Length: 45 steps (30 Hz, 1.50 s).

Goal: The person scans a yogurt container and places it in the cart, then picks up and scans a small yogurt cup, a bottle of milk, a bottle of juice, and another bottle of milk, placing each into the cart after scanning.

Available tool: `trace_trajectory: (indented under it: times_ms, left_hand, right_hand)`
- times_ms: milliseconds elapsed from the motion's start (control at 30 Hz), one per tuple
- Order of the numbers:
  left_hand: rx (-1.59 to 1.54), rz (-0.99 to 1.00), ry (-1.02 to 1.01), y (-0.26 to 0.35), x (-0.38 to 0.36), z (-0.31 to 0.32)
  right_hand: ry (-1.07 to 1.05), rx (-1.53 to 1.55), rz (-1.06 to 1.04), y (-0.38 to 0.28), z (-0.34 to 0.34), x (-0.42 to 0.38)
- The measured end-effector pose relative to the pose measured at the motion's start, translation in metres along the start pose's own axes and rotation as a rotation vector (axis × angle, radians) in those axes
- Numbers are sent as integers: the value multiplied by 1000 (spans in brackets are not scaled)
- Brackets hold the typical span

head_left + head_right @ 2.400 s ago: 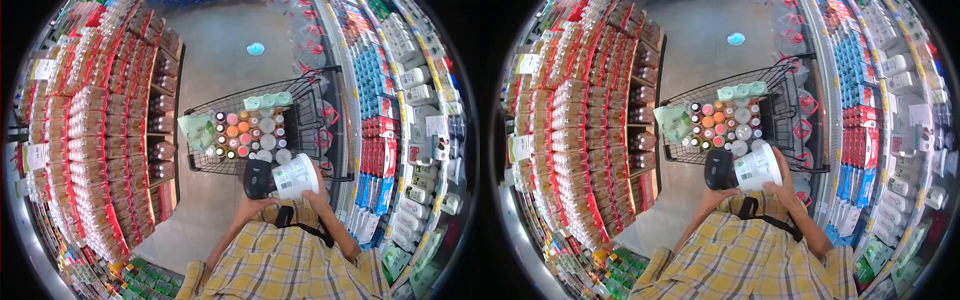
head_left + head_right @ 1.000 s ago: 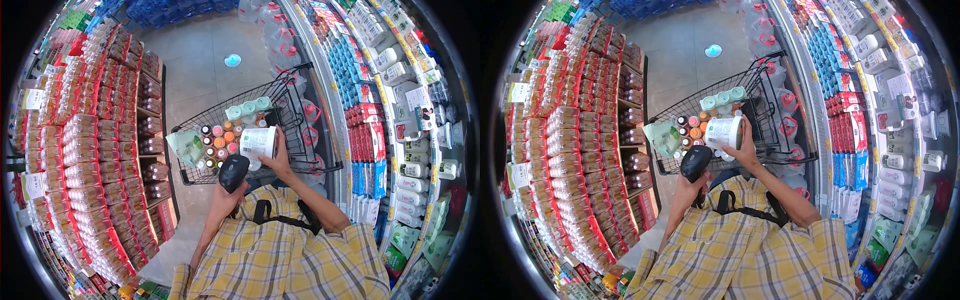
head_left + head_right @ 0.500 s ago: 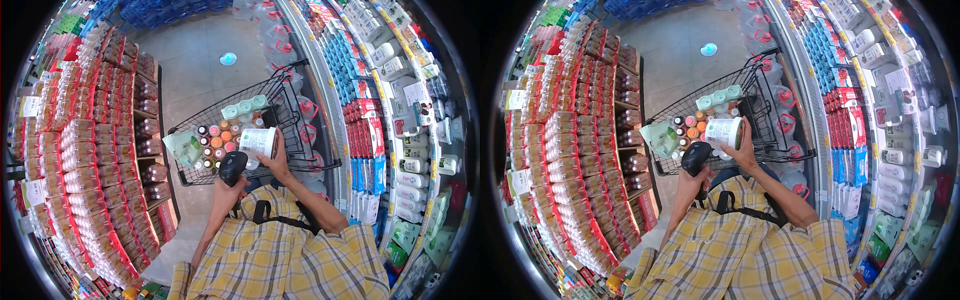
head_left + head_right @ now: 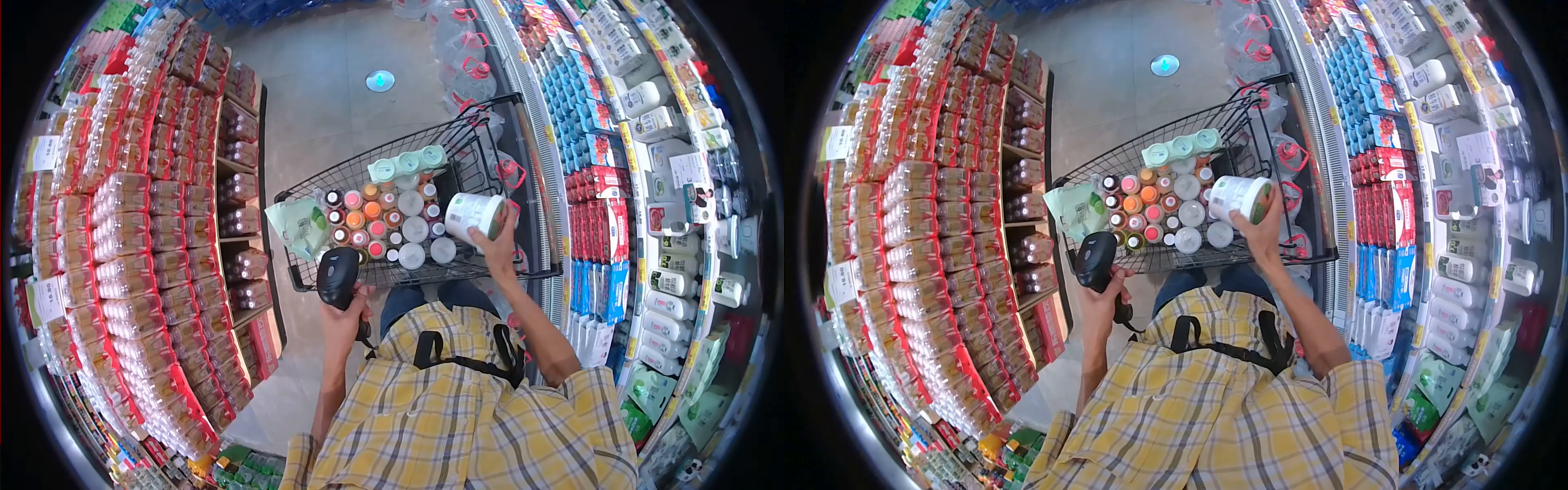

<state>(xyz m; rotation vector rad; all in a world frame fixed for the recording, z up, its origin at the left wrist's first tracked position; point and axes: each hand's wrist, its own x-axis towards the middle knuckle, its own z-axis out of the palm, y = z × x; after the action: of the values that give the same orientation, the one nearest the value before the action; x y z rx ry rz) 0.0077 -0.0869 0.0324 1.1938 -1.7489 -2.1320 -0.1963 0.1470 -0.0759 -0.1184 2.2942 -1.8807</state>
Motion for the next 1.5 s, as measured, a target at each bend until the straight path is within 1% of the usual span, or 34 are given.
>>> trace_trajectory:
  times_ms: [67,167,233,300,433,500,633,767,867,1100,1200,1300,1367,1400,1433,1467,1500]
  left_hand:
    - [-3,-9,26,-8,-2,-6]
    - [16,-46,31,-19,-11,-11]
    - [29,-81,19,-22,-18,-13]
    - [19,-99,82,-25,-25,-13]
    - [15,-152,179,-36,-40,-27]
    - [35,-173,223,-38,-48,-35]
    - [78,-179,278,-44,-62,-48]
    - [125,-203,309,-48,-75,-59]
    - [140,-210,323,-52,-81,-65]
    - [170,-243,360,-52,-77,-69]
    - [178,-236,336,-49,-72,-68]
    - [217,-239,303,-44,-65,-66]
    - [227,-222,293,-48,-62,-66]
    - [258,-265,289,-51,-62,-69]
    - [288,-300,271,-55,-63,-76]
    - [365,-284,259,-63,-61,-84]
    - [442,-267,248,-72,-57,-90]
  right_hand:
    - [29,-137,-49,15,-3,14]
    - [16,-368,-41,6,5,27]
    - [-35,-412,-85,14,16,36]
    - [-123,-468,-97,19,32,43]
    - [-182,-529,-132,76,75,56]
    - [-211,-562,-70,98,94,61]
    - [-265,-655,72,108,132,72]
    - [-197,-766,-18,135,168,77]
    - [-151,-835,-25,145,181,80]
    - [-106,-895,-55,156,189,94]
    - [-101,-888,8,155,189,92]
    - [-61,-894,-32,158,185,91]
    - [-91,-896,23,157,184,90]
    - [-89,-901,48,166,185,89]
    - [-38,-996,30,179,194,81]
    - [-49,-1043,36,219,207,80]
    - [22,-1243,-7,224,208,79]
